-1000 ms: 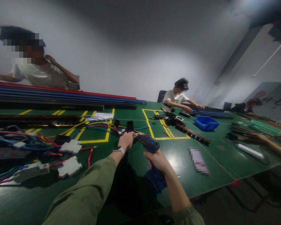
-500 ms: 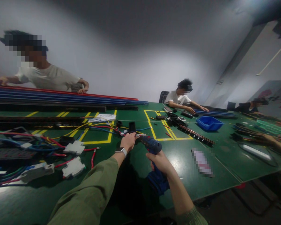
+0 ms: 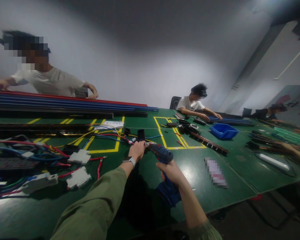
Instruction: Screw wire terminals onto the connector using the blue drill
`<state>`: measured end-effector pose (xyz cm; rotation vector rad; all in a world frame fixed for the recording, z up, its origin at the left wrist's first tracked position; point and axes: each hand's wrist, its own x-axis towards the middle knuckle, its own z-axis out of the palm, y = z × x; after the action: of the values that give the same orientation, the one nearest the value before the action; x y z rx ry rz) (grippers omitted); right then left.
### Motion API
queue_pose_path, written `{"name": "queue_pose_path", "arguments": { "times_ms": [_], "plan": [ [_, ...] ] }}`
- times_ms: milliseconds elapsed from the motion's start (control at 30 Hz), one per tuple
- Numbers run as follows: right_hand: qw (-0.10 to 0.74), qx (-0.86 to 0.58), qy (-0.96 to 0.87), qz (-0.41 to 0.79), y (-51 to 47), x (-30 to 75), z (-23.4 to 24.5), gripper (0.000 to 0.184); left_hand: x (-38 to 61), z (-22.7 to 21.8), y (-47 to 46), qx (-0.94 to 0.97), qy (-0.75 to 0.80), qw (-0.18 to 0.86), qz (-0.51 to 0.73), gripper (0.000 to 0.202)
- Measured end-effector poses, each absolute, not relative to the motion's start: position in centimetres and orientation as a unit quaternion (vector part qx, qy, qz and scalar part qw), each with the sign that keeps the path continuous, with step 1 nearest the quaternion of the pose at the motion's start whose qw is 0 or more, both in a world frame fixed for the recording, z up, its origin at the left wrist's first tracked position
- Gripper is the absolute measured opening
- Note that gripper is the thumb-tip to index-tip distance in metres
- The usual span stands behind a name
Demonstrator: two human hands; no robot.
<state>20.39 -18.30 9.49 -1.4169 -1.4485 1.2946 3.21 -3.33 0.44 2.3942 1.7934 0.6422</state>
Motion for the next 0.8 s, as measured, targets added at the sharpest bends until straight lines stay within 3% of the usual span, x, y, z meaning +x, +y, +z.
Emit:
{"name": "queue_pose_path", "arguments": {
  "times_ms": [167,800],
  "plan": [
    [0.352,-0.557,-0.559,0.503,-18.25,20.37,9.34,0.024,3.27,0.35,-3.2,0.78,0.59,0.044,0.202,0.042],
    [0.366,-0.552,-0.553,0.506,-18.31,20.32,9.25,0.029,3.22,0.06,-3.06,0.777,0.591,0.047,0.212,0.041]
  ]
}}
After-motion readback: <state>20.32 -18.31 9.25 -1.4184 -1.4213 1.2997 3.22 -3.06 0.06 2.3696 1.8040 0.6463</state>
